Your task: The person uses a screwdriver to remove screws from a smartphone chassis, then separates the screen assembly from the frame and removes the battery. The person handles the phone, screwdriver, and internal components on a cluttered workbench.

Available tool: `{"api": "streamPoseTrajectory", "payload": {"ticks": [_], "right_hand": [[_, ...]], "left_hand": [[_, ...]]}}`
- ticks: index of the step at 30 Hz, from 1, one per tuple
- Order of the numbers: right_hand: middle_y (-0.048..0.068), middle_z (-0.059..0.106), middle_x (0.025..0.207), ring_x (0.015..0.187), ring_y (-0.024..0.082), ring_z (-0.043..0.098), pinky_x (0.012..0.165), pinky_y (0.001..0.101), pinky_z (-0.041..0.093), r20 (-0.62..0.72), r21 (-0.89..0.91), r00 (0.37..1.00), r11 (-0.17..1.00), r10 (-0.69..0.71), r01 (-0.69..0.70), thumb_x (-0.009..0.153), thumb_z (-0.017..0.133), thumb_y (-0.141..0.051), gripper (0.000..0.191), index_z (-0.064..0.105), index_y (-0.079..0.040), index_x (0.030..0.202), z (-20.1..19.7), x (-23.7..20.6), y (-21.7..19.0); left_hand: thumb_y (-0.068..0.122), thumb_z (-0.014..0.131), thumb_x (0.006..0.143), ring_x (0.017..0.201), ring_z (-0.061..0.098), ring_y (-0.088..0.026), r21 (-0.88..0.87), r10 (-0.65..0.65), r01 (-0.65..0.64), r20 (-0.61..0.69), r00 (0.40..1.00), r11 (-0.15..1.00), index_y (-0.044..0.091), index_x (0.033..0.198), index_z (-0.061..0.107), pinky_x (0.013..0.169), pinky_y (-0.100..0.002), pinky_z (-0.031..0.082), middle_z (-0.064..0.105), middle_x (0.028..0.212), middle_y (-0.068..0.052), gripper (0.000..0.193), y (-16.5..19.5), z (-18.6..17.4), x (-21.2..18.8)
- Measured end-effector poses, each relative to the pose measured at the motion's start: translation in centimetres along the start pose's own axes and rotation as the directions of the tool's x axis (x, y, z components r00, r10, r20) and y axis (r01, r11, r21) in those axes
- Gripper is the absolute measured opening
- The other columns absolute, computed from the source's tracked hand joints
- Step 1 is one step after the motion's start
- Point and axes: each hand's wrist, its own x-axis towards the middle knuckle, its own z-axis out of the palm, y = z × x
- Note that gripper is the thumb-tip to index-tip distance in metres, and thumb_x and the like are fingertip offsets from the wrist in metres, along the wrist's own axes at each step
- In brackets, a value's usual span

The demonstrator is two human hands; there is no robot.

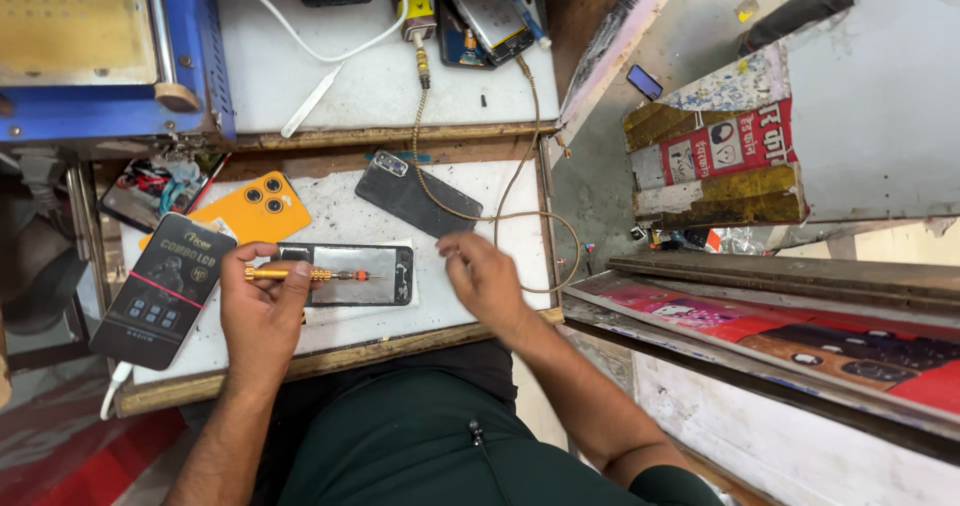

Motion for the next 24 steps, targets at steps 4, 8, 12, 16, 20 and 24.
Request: {"api": "streamPoseTrajectory", "payload": {"ticks": [4, 8, 12, 16, 20, 24], "right_hand": [[0.012, 0.074, 0.099, 0.068, 0.019, 0.070, 0.058, 0.0302, 0.056, 0.078, 0.034, 0.993, 0.995, 0.086, -0.089, 0.093, 0.066, -0.002, 0.018, 0.070, -0.004, 0.111, 1.2, -2.0, -0.4], [0.012, 0.074, 0.111, 0.077, 0.018, 0.073, 0.062, 0.0293, 0.056, 0.055, 0.100, 0.998, 0.995, 0.010, -0.016, 0.093, 0.066, -0.001, 0.020, 0.068, -0.004, 0.112, 1.2, -1.9, 0.0], [0.012, 0.074, 0.119, 0.078, 0.019, 0.073, 0.065, 0.0293, 0.058, 0.097, 0.092, 0.995, 0.996, -0.029, 0.020, 0.091, 0.067, -0.001, 0.021, 0.068, -0.005, 0.112, 1.2, -1.9, 0.1], [0.012, 0.073, 0.123, 0.073, 0.017, 0.072, 0.065, 0.0291, 0.058, 0.107, 0.030, 0.993, 0.998, -0.055, 0.052, 0.090, 0.069, -0.002, 0.024, 0.069, -0.006, 0.114, 1.3, -2.2, -0.2], [0.011, 0.072, 0.128, 0.066, 0.016, 0.069, 0.062, 0.0294, 0.057, 0.088, 0.003, 0.994, 0.998, -0.066, 0.066, 0.089, 0.071, -0.003, 0.027, 0.069, -0.007, 0.115, 1.5, -2.4, -0.4], [0.012, 0.065, 0.139, 0.067, 0.014, 0.069, 0.058, 0.0278, 0.057, 0.108, -0.046, 0.989, 0.993, -0.103, 0.109, 0.088, 0.075, -0.011, 0.033, 0.067, -0.009, 0.119, 1.4, -2.6, -1.1]], "left_hand": [[0.001, 0.065, 0.104, 0.098, 0.070, -0.019, -0.044, 0.021, -0.024, -0.067, 0.998, 0.999, 0.000, 0.137, 0.037, 0.087, -0.030, 0.058, 0.068, 0.108, -0.017, 0.043, -0.5, -0.8, -0.4], [-0.001, 0.062, 0.109, 0.100, 0.069, -0.020, -0.112, 0.065, -0.086, -0.179, 0.982, 0.990, 0.002, 0.137, 0.036, 0.095, -0.035, 0.061, 0.066, 0.112, -0.019, 0.039, -0.7, -1.7, -1.1], [-0.003, 0.060, 0.116, 0.102, 0.069, -0.021, -0.134, 0.132, -0.167, -0.241, 0.962, 0.977, 0.001, 0.134, 0.036, 0.097, -0.036, 0.061, 0.067, 0.118, -0.023, 0.030, -0.9, -2.3, -2.0], [-0.003, 0.059, 0.115, 0.101, 0.069, -0.021, -0.198, 0.121, -0.173, -0.247, 0.961, 0.965, 0.001, 0.131, 0.039, 0.104, -0.037, 0.061, 0.067, 0.119, -0.021, 0.026, -0.4, -2.1, -2.1], [-0.003, 0.061, 0.111, 0.108, 0.070, -0.023, -0.090, 0.179, -0.196, -0.173, 0.969, 0.976, -0.002, 0.126, 0.050, 0.103, -0.035, 0.060, 0.066, 0.124, -0.018, 0.018, 1.0, -1.1, -0.9], [-0.005, 0.067, 0.102, 0.110, 0.070, -0.024, 0.237, 0.320, -0.295, -0.074, 0.945, 0.926, -0.003, 0.110, 0.063, 0.096, -0.034, 0.057, 0.070, 0.123, -0.018, 0.009, 2.7, 0.2, 1.7]]}}
